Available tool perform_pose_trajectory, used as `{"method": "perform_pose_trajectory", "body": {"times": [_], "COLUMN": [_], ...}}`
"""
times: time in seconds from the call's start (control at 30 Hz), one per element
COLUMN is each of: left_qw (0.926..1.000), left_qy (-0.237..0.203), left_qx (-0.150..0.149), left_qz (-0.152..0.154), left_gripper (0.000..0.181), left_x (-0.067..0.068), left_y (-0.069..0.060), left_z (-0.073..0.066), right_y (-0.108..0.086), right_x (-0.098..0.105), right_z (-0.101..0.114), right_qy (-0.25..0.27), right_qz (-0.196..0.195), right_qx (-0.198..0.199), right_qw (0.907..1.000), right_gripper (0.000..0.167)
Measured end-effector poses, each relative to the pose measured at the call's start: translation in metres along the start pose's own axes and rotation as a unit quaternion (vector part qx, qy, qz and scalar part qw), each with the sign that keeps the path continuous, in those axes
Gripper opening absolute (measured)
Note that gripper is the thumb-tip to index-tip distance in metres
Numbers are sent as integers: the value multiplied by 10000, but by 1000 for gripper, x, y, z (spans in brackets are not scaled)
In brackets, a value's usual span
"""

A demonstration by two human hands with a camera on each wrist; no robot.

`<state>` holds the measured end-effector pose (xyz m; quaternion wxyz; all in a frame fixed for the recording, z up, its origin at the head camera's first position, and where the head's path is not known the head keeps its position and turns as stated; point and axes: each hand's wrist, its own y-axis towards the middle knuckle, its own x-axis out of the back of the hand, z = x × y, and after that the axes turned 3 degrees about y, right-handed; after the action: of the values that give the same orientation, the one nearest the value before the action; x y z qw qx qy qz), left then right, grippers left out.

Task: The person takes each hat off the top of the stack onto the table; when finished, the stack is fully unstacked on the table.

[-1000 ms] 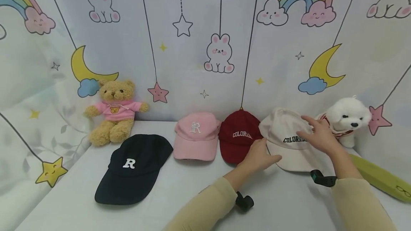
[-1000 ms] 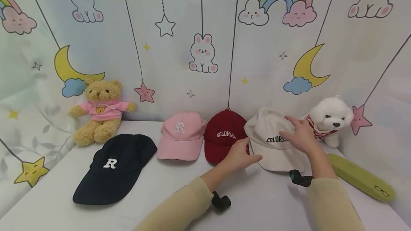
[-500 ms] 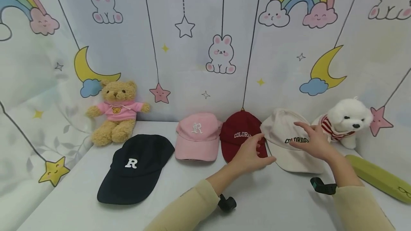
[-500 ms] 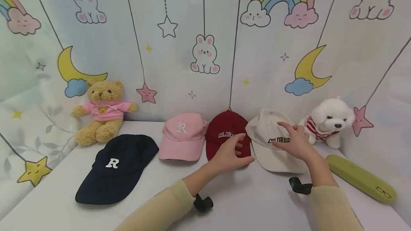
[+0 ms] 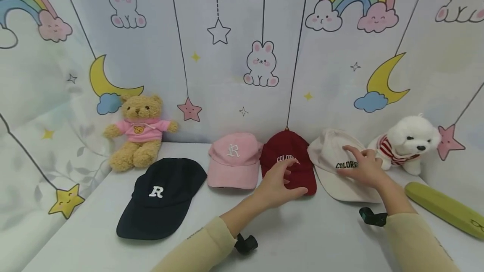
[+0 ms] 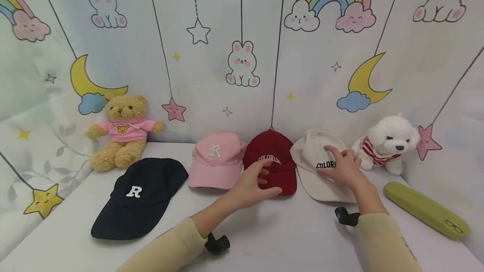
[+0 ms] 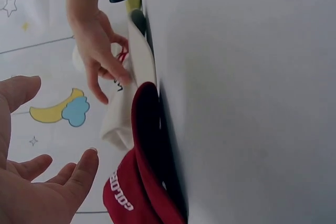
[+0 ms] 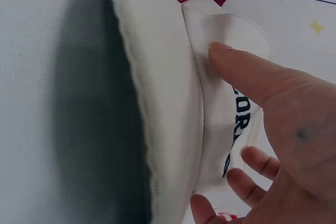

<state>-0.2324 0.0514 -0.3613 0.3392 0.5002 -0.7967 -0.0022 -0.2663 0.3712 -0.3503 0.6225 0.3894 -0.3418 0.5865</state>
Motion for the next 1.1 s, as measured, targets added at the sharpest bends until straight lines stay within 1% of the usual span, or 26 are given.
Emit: {"method": "perform_pose_trajectory", "body": {"times": [0.27, 0.4, 0.57, 0.67, 0.77, 0.87, 0.93, 1.0, 1.1], "left_qw": [9998, 9997, 9992, 9989, 9984, 9978, 9972, 9966, 9955], "left_qy": [-97, -19, -60, -47, -58, -90, -159, -214, -263], "left_qx": [146, 219, 334, 349, 364, 318, 235, 119, 85], "left_qz": [-77, -146, -194, -294, -427, -580, -688, -787, -907], "left_gripper": [77, 75, 75, 75, 76, 75, 76, 77, 79], "left_x": [21, 31, 44, 52, 61, 70, 76, 82, 90], "left_y": [-14, -21, -29, -35, -40, -45, -48, -51, -56], "left_z": [15, 18, 19, 21, 24, 28, 32, 35, 38], "right_y": [5, 7, 8, 8, 8, 8, 8, 8, 10], "right_x": [-9, -11, -11, -8, -3, 1, 3, 4, 3], "right_z": [-1, 0, 1, 2, 5, 13, 22, 32, 48], "right_qy": [-190, -188, -232, -288, -397, -511, -550, -519, -412], "right_qz": [-98, -163, -92, 10, 34, -25, -68, -108, -134], "right_qx": [-74, -27, -19, -19, 78, 203, 285, 373, 504], "right_qw": [9997, 9997, 9997, 9996, 9992, 9985, 9981, 9979, 9978], "right_gripper": [92, 90, 90, 92, 93, 93, 94, 94, 94]}}
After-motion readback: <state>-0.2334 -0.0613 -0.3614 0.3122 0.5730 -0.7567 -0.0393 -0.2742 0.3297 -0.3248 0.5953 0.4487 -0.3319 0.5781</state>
